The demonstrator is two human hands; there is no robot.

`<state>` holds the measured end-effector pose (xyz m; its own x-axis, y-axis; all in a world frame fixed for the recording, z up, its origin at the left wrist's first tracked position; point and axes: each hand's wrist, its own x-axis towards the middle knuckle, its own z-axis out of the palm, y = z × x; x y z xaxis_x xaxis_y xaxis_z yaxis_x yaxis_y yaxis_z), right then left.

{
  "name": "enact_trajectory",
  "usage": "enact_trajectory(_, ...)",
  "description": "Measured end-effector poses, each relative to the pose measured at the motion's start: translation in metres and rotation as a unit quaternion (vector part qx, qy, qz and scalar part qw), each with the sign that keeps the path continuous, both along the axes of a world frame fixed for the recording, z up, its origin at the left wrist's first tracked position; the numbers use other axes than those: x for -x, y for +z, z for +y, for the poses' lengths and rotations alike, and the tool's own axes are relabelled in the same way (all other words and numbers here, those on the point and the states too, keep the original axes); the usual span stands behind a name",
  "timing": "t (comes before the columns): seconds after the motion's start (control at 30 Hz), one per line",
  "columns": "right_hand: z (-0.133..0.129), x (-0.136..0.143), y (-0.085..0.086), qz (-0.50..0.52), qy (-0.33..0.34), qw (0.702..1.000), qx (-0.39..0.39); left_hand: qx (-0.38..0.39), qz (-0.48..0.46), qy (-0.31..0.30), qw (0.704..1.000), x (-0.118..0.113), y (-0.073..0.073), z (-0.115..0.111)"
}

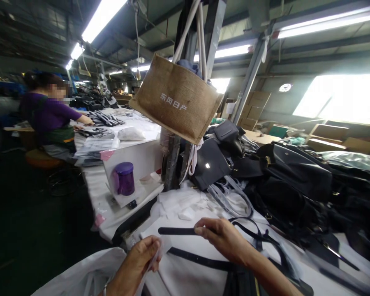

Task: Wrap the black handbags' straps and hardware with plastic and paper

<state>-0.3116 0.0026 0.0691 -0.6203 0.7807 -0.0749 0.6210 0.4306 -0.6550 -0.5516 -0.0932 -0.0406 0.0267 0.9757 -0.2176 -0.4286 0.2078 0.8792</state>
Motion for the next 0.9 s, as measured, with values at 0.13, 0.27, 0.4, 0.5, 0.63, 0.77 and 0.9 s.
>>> enact_trajectory(0.13, -0.003, -0.008, 0.006, 0.001, -0.02, 1.0, 0.016, 0.006, -0.048, -0.015, 0.999, 0.002, 0.006, -0.002)
enact_trajectory(0.27, -0.006, -0.016, 0.012, -0.006, -0.025, 1.0, 0.012, 0.0, -0.049, -0.002, 0.999, 0.004, 0.003, 0.0)
enact_trajectory(0.4, -0.009, -0.02, 0.012, -0.003, -0.021, 1.0, 0.015, -0.017, -0.043, -0.01, 0.999, 0.008, -0.006, 0.004)
enact_trajectory(0.5, -0.012, -0.022, 0.011, 0.008, -0.013, 1.0, 0.018, -0.007, -0.033, -0.011, 0.999, 0.011, -0.008, 0.004)
enact_trajectory(0.63, -0.014, -0.023, 0.012, 0.012, -0.006, 1.0, 0.018, 0.006, -0.023, 0.01, 1.0, 0.012, -0.007, 0.004)
enact_trajectory(0.77, -0.017, -0.023, 0.012, -0.004, -0.013, 1.0, 0.017, 0.0, -0.017, 0.01, 1.0, 0.011, -0.012, 0.004)
enact_trajectory(0.9, -0.018, -0.022, 0.012, -0.007, -0.013, 1.0, 0.02, -0.032, -0.023, 0.025, 0.999, 0.012, -0.024, 0.007)
